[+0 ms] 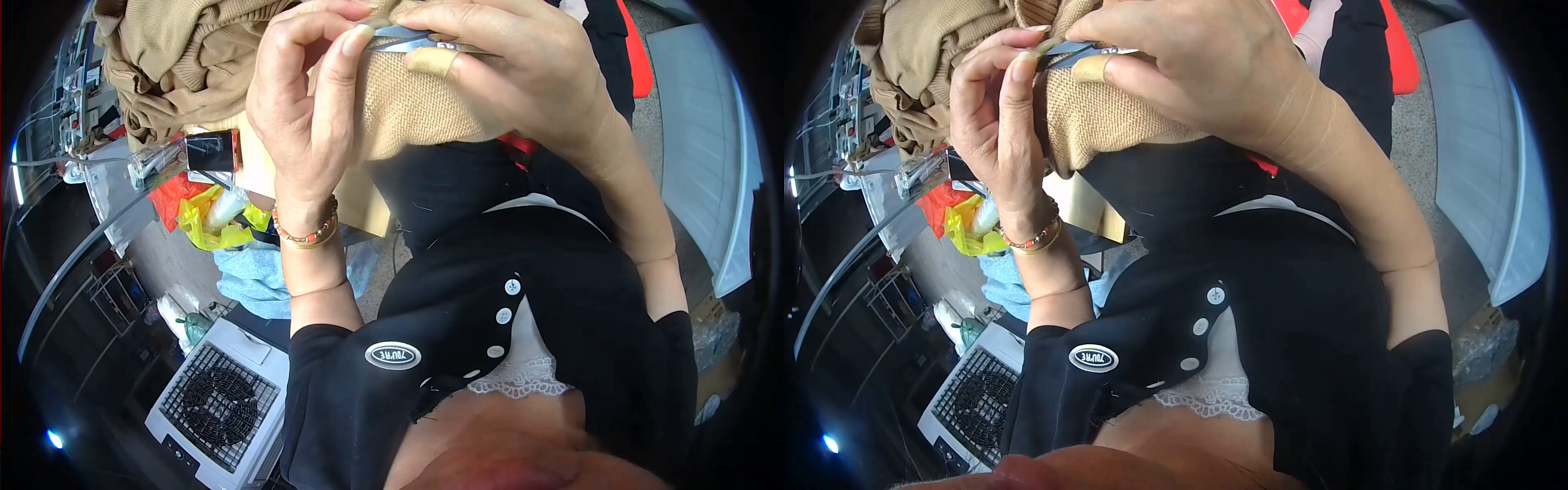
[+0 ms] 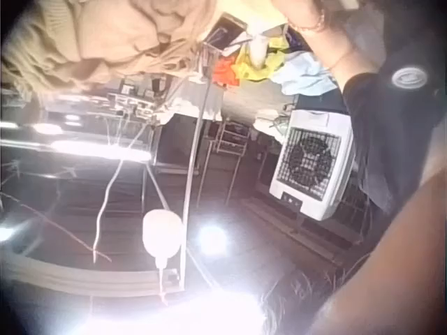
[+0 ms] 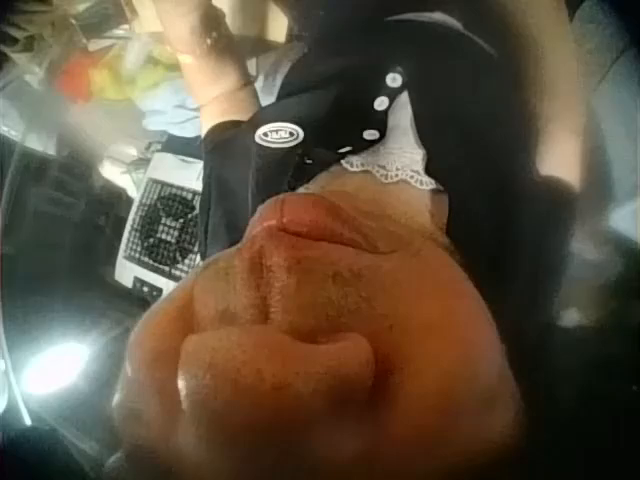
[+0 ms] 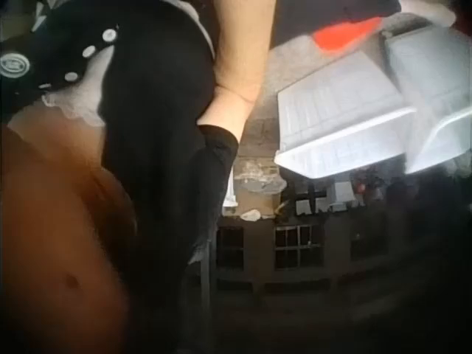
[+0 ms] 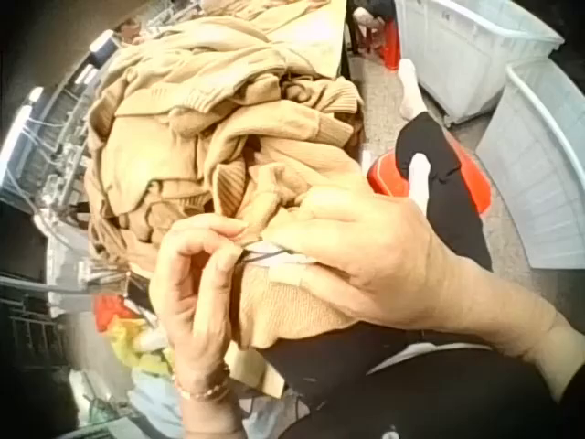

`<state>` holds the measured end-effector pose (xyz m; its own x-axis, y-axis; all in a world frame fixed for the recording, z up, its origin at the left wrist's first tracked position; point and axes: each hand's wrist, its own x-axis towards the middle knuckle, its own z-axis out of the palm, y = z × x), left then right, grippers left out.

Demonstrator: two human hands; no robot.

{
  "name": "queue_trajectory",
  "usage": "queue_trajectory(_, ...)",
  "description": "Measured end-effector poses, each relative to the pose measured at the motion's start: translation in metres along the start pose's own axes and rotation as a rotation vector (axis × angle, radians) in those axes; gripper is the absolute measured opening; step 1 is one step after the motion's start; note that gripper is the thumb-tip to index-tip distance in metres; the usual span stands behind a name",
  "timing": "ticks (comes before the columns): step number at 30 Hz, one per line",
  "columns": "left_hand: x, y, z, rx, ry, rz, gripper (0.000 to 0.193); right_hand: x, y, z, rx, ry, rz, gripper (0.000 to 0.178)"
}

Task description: The person trims loose threads around the buttons and edges of knitted garments using thread snips, turning the fabric over to cut excess thread, and repeatedly moves garments aside to pick up new ones from the table.

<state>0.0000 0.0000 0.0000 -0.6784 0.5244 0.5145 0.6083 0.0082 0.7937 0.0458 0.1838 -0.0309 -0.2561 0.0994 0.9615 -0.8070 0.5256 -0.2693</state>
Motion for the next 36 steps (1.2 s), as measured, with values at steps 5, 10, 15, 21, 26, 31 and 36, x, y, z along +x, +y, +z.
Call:
queue_trajectory(5,0.001,-0.001,-0.004,-0.062,0.004,-0.081,0.009,0.008,-0.002,-0.008,0.05,-0.125,0.105,0.021)
queue_trajectory(10,0.001,0.0,-0.003,-0.098,0.02,-0.118,0.01,0.022,-0.001,-0.018,0.115,-0.256,0.17,0.02)
queue_trajectory(15,0.002,-0.004,-0.003,-0.115,0.018,-0.113,0.01,0.043,-0.002,-0.026,0.238,-0.326,0.214,0.021)
queue_trajectory(21,0.002,-0.005,-0.004,-0.09,-0.009,-0.079,0.01,0.037,0.014,-0.019,0.348,-0.344,0.221,0.025)
queue_trajectory(26,0.001,-0.005,-0.005,-0.096,-0.021,-0.079,0.01,0.031,0.022,-0.012,0.476,-0.316,0.191,0.024)
queue_trajectory(31,0.002,-0.006,-0.002,-0.127,-0.013,-0.083,0.011,0.072,-0.006,-0.036,0.108,-0.772,0.526,0.022)
queue_trajectory(36,-0.004,-0.003,-0.004,-0.138,0.017,-0.096,0.015,0.03,0.018,-0.005,0.6,-0.173,0.148,0.02)
